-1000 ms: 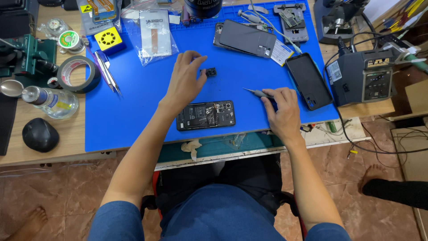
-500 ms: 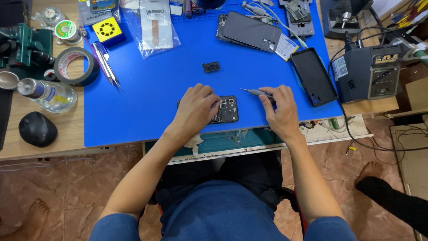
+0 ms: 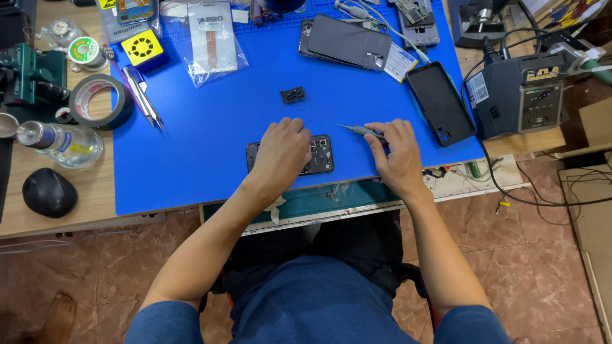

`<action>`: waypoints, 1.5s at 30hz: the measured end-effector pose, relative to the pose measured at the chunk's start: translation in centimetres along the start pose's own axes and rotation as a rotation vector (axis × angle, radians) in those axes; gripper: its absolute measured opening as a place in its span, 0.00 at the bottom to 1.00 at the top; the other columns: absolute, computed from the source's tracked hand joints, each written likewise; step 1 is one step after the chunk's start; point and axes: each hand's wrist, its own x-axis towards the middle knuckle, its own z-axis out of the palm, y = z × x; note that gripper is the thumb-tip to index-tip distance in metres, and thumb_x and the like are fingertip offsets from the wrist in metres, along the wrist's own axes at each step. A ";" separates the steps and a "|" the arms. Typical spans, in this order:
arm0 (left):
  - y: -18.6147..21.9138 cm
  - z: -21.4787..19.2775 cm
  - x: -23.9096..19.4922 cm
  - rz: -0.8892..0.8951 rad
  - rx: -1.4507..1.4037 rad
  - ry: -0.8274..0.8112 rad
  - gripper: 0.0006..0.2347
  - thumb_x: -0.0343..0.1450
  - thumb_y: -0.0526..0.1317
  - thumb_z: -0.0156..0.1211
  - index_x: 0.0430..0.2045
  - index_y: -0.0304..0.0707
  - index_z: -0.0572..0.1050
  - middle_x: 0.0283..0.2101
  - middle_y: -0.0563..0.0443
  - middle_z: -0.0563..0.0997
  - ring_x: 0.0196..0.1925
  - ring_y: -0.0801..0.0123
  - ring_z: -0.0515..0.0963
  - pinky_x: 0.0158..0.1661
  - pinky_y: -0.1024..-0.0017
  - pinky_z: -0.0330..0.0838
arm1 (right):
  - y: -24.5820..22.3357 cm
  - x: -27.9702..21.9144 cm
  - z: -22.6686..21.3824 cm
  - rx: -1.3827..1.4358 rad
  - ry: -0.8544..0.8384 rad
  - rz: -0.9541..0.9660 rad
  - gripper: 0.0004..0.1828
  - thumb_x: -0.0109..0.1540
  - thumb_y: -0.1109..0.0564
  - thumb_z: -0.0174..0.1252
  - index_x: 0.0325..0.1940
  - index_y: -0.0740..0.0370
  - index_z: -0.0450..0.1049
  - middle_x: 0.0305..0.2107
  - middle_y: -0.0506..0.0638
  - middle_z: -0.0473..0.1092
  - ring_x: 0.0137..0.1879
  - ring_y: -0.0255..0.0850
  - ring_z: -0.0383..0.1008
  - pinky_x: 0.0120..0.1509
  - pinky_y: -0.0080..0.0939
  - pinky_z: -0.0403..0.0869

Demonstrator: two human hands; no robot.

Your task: The person disassembles a smartphone on a blue mat, using a screwdriver to remove screws and a plastic pry tool to separate the back cover. They lift the battery and internal components, then reassemble the phone by aligning the back cover and securing it.

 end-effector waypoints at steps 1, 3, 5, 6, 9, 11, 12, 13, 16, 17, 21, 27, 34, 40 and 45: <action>0.1 0.3 -0.1 0.001 0.000 0.000 0.04 0.73 0.37 0.68 0.33 0.36 0.82 0.37 0.46 0.78 0.42 0.62 0.79 0.42 0.62 0.74 | 0.0 0.0 -0.1 0.000 0.000 0.001 0.08 0.73 0.56 0.59 0.53 0.61 0.78 0.28 0.48 0.59 0.40 0.47 0.67 0.62 0.49 0.72; 0.1 0.9 -0.1 0.017 0.039 0.012 0.04 0.74 0.37 0.66 0.34 0.35 0.81 0.38 0.46 0.77 0.43 0.62 0.79 0.43 0.62 0.74 | 0.0 0.1 -0.3 0.037 -0.008 -0.007 0.08 0.74 0.56 0.58 0.54 0.61 0.78 0.28 0.48 0.58 0.39 0.47 0.67 0.62 0.48 0.72; 0.0 1.1 -0.2 0.016 0.017 0.027 0.04 0.74 0.37 0.65 0.34 0.35 0.81 0.38 0.46 0.77 0.44 0.62 0.79 0.43 0.62 0.73 | -0.5 0.1 -1.0 0.058 -0.032 -0.005 0.08 0.74 0.56 0.57 0.55 0.60 0.77 0.28 0.48 0.58 0.39 0.45 0.66 0.60 0.48 0.72; -0.1 1.2 -0.3 0.012 -0.007 0.040 0.04 0.75 0.37 0.65 0.35 0.34 0.80 0.38 0.46 0.76 0.44 0.61 0.78 0.43 0.62 0.73 | -0.7 0.1 -1.3 0.080 -0.060 -0.002 0.08 0.74 0.56 0.55 0.55 0.60 0.77 0.29 0.48 0.58 0.39 0.44 0.65 0.58 0.47 0.71; -0.2 0.7 -0.5 0.009 -0.102 0.075 0.03 0.75 0.35 0.63 0.35 0.34 0.80 0.37 0.47 0.76 0.42 0.63 0.78 0.42 0.63 0.73 | -2.8 0.7 -2.9 0.115 -0.154 -0.042 0.08 0.73 0.57 0.57 0.54 0.60 0.78 0.28 0.46 0.58 0.39 0.43 0.67 0.59 0.48 0.72; -0.6 -0.1 -0.7 -0.012 -0.233 0.097 0.03 0.76 0.33 0.59 0.37 0.33 0.79 0.38 0.46 0.75 0.42 0.61 0.78 0.43 0.62 0.74 | -4.0 0.9 -3.1 0.117 -0.189 -0.076 0.07 0.71 0.57 0.60 0.52 0.60 0.79 0.27 0.47 0.59 0.38 0.44 0.68 0.60 0.48 0.73; -0.8 -0.5 -0.7 -0.028 -0.367 0.117 0.04 0.78 0.32 0.55 0.39 0.31 0.78 0.39 0.45 0.74 0.42 0.59 0.78 0.44 0.60 0.74 | -4.5 0.9 -3.2 0.115 -0.222 -0.106 0.07 0.69 0.56 0.63 0.50 0.60 0.79 0.25 0.48 0.59 0.37 0.46 0.69 0.60 0.49 0.75; -0.9 -0.9 -1.0 -0.026 -0.367 0.117 0.04 0.78 0.32 0.55 0.39 0.31 0.78 0.39 0.45 0.74 0.42 0.59 0.78 0.44 0.60 0.74 | -4.9 1.0 -3.0 0.114 -0.220 -0.105 0.07 0.69 0.56 0.63 0.50 0.60 0.79 0.25 0.48 0.59 0.37 0.46 0.69 0.60 0.49 0.75; -0.8 -2.0 -2.1 0.005 -0.393 0.202 0.06 0.77 0.29 0.51 0.41 0.35 0.76 0.43 0.46 0.72 0.44 0.60 0.76 0.46 0.60 0.73 | -5.8 1.1 -2.4 0.108 -0.266 -0.147 0.07 0.67 0.56 0.65 0.48 0.59 0.80 0.25 0.48 0.60 0.37 0.46 0.69 0.58 0.48 0.76; -0.5 -2.3 -2.7 0.054 -0.400 0.202 0.06 0.77 0.29 0.50 0.39 0.36 0.76 0.43 0.47 0.72 0.46 0.61 0.76 0.47 0.60 0.73 | -5.9 1.2 -2.1 0.097 -0.275 -0.162 0.07 0.67 0.57 0.65 0.47 0.60 0.80 0.25 0.49 0.60 0.38 0.47 0.70 0.58 0.49 0.76; 0.0 -1.8 -4.8 0.155 -0.285 0.190 0.05 0.74 0.29 0.55 0.35 0.39 0.79 0.42 0.50 0.74 0.50 0.63 0.74 0.53 0.63 0.70 | -6.3 1.7 -1.7 0.009 -0.348 -0.183 0.07 0.69 0.55 0.62 0.47 0.59 0.79 0.26 0.48 0.60 0.37 0.44 0.67 0.52 0.45 0.74; 0.1 -0.6 -5.6 0.153 -0.216 0.250 0.06 0.70 0.30 0.61 0.35 0.44 0.81 0.44 0.53 0.76 0.53 0.65 0.72 0.56 0.65 0.68 | -7.8 3.5 -2.7 -0.156 -0.402 -0.306 0.08 0.69 0.53 0.62 0.46 0.60 0.78 0.27 0.49 0.60 0.37 0.45 0.66 0.49 0.44 0.73; 0.1 -0.3 -6.2 0.145 -0.254 0.290 0.08 0.69 0.29 0.61 0.36 0.44 0.82 0.45 0.53 0.77 0.55 0.64 0.72 0.58 0.65 0.67 | -9.7 4.8 -2.1 -0.315 -0.475 -0.453 0.08 0.66 0.52 0.63 0.44 0.58 0.76 0.29 0.49 0.60 0.37 0.45 0.65 0.46 0.45 0.73; 0.3 0.4 -6.1 0.117 -0.274 0.318 0.06 0.70 0.31 0.59 0.36 0.43 0.80 0.46 0.52 0.75 0.56 0.64 0.71 0.59 0.65 0.67 | -10.3 3.7 0.9 -0.662 -0.417 -0.539 0.16 0.68 0.42 0.56 0.41 0.57 0.72 0.28 0.49 0.62 0.35 0.44 0.68 0.42 0.42 0.75; 0.6 -1.0 -6.2 0.116 -0.261 0.345 0.05 0.70 0.30 0.57 0.36 0.38 0.77 0.44 0.49 0.73 0.55 0.60 0.71 0.58 0.61 0.68 | -11.7 6.2 0.7 -0.684 -0.645 -0.588 0.11 0.70 0.54 0.48 0.51 0.60 0.72 0.34 0.49 0.62 0.35 0.42 0.69 0.37 0.38 0.70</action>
